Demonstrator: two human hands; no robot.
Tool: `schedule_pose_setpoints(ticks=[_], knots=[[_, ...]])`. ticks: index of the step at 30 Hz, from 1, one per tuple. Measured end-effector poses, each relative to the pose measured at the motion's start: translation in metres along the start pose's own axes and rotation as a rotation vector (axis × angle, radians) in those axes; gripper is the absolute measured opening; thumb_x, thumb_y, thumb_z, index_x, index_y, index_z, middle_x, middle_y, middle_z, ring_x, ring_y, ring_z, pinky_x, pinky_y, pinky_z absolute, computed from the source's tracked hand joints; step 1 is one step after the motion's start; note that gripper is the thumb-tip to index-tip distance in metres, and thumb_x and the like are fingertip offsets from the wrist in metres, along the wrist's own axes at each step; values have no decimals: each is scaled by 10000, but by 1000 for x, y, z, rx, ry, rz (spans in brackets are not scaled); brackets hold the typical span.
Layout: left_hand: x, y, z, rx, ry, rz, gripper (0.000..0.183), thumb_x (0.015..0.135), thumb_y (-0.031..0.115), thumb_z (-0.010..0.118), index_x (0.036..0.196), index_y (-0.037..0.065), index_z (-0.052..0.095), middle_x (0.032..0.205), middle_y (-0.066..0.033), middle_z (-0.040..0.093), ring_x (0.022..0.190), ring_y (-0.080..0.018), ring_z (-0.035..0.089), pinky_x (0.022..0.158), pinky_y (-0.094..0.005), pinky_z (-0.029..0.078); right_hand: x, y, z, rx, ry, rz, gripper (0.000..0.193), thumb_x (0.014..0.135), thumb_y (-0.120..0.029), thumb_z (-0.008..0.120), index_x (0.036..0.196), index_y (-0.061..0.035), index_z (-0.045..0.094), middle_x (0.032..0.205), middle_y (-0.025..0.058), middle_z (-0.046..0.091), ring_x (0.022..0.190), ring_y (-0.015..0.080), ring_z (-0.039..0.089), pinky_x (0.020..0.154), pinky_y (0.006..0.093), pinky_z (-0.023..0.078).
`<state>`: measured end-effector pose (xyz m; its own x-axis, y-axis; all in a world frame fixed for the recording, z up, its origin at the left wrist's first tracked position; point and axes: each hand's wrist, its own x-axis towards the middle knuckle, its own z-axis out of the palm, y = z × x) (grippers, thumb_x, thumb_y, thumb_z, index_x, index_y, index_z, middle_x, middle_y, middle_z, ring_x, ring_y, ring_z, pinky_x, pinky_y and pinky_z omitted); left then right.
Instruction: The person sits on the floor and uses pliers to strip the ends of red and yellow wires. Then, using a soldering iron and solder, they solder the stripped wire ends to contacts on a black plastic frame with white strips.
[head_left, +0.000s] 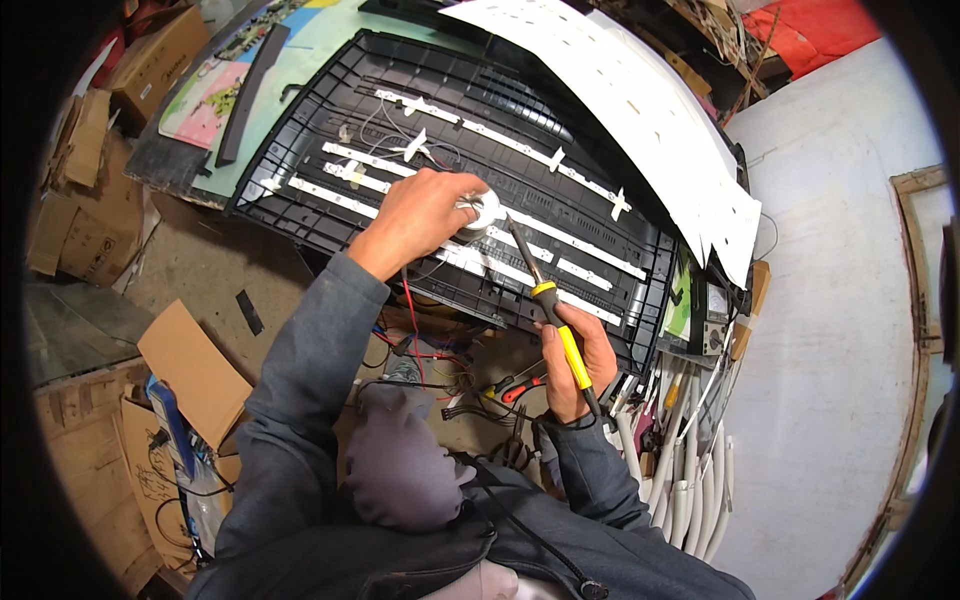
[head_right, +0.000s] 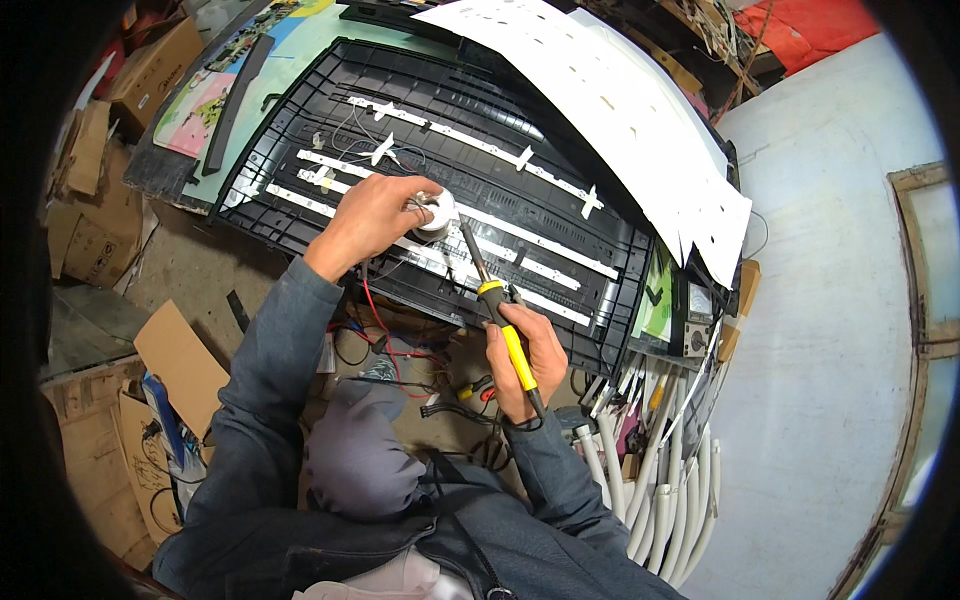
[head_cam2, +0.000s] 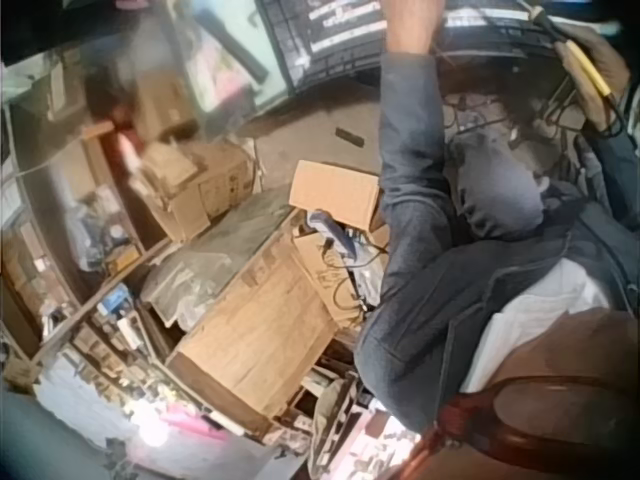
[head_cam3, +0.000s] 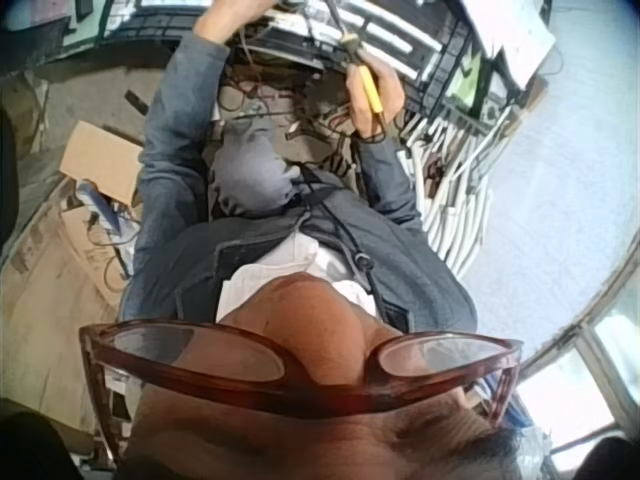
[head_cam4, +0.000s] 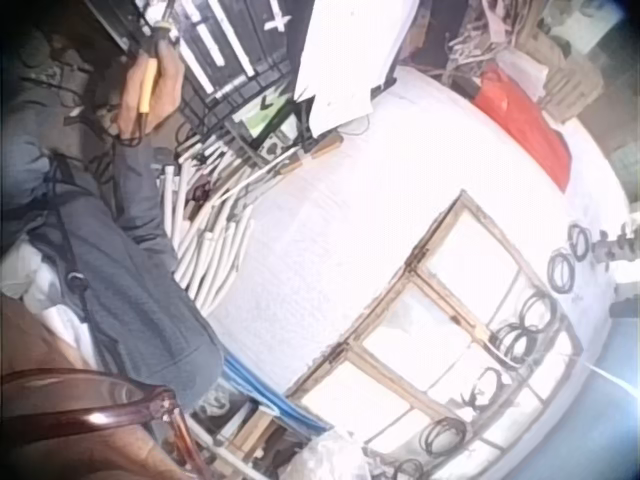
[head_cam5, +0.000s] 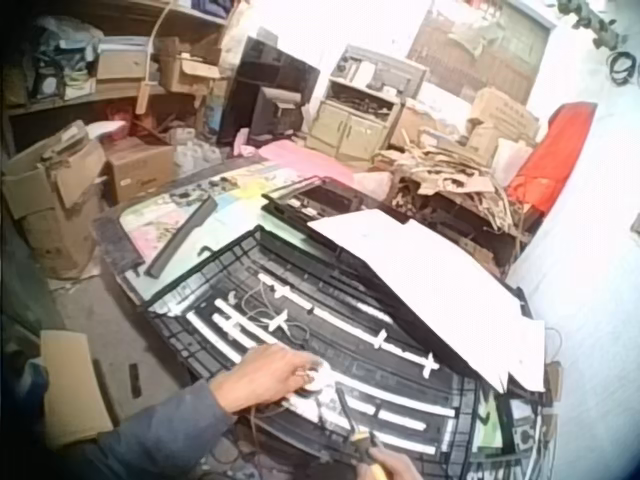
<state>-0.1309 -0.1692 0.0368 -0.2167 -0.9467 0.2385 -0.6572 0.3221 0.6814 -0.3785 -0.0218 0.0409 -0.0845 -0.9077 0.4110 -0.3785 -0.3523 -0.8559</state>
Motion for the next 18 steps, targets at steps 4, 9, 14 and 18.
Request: schedule_pose_setpoints(ticks=[4, 9, 14, 18], knots=[[-11, 13, -15, -245, 49, -171, 259, 931, 202, 755, 1130, 38, 730, 771, -87, 693, 689, -178, 623, 653, -340, 490, -1, -2, -2, -11, 6, -3, 290, 878, 51, 739, 1164, 21, 703, 1085, 168, 713, 910, 193, 707, 798, 293, 566], [-34, -5, -10, -510, 198, -257, 227, 1003, 173, 621, 1085, -21, 706, 781, -119, 687, 720, -134, 617, 668, -305, 471, -3, -7, 0, 16, 3, -8, 284, 875, 54, 738, 1156, 26, 704, 1092, 174, 715, 919, 201, 713, 809, 296, 572], [-56, -10, -11, -788, 133, -264, 188, 1041, 136, 607, 1123, 11, 721, 789, 33, 607, 637, -24, 432, 566, -210, 339, -5, -14, -1, 53, -15, 25, 277, 876, 57, 735, 1150, 42, 699, 1094, 182, 711, 926, 214, 721, 813, 310, 590], [-72, -6, -27, -1143, 19, -424, 200, 1021, 140, 670, 1160, 7, 721, 822, 11, 644, 523, 21, 358, 449, -183, 224, -5, -12, 0, 40, -15, -18, 275, 875, 57, 736, 1148, 48, 697, 1094, 186, 708, 922, 219, 724, 817, 318, 597]])
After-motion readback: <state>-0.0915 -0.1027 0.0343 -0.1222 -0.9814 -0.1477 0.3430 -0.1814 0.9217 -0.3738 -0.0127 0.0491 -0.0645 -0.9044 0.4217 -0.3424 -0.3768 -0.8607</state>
